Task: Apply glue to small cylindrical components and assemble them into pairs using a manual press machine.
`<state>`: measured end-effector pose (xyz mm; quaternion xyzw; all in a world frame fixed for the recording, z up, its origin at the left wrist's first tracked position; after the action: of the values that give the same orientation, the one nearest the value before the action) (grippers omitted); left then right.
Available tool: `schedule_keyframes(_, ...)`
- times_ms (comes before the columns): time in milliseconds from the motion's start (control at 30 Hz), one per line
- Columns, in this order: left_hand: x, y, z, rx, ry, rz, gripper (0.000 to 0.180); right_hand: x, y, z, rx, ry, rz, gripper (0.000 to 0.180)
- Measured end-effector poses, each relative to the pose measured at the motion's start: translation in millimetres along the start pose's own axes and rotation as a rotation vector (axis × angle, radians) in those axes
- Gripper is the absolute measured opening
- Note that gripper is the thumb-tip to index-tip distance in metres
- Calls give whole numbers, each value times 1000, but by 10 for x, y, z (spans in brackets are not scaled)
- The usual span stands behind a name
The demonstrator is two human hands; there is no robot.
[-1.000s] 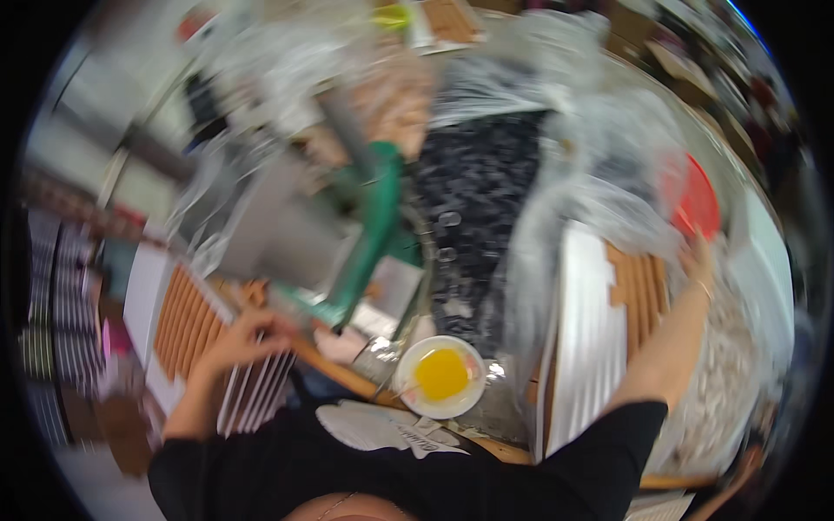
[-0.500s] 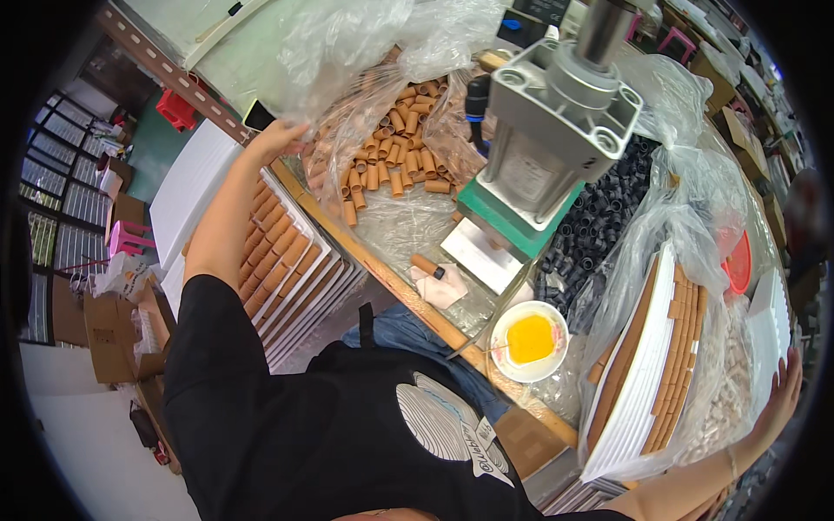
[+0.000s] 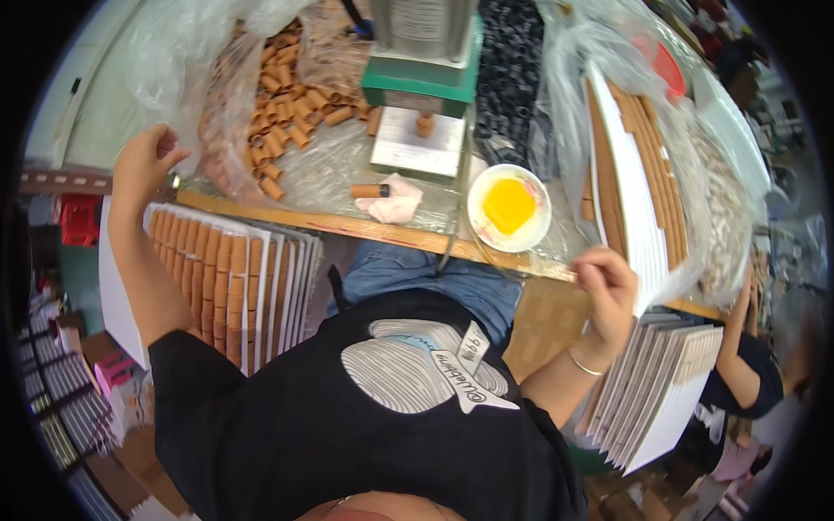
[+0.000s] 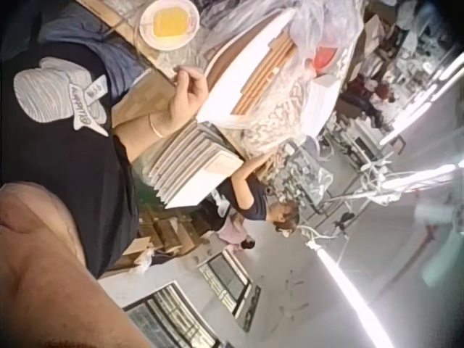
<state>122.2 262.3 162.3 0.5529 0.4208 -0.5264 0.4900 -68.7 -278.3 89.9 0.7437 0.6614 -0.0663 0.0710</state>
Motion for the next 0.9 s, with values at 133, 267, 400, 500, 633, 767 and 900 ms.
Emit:
schedule_keyframes(133, 230, -108, 1335, 474, -540, -79, 21, 187, -79, 292, 156, 55, -11, 7)
schedule_keyframes(267, 1050, -239, 1968, 674, -265, -154, 28, 242, -32, 426, 185, -62, 78, 9)
schedule_keyframes(400, 1438, -325, 2099, 689, -335, -86, 17, -144, -30, 547, 100, -432, 510, 7)
schedule_keyframes(500, 1581, -321, 2056, 590, -386, -158, 15, -604, -223, 413, 62, -428, 724, 6)
schedule_keyframes(633, 1516, -377, 1777, 340, -683, -262, 14, -1395, -286, 16, 39, -737, 931, 9)
schedule_keyframes(767, 1396, -506, 1811, 160, -1305, -410, 21, -2298, -2, 371, 204, -995, 836, 22)
schedule_keyframes(900, 1579, -497, 2257, 181, -1650, -423, 29, -2557, 522, 1044, 228, -827, 616, 29)
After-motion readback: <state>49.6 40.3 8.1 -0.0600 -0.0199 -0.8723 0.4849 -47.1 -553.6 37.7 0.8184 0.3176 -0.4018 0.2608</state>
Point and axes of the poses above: each hand's wrist, its own y-axis towards the middle knuckle, its own x-axis out of the palm, z = x × y, the point moved 6 cm from there along y, towards the middle knuckle, and after that the axes turned 5 degrees about x, right-handed, at the moved point
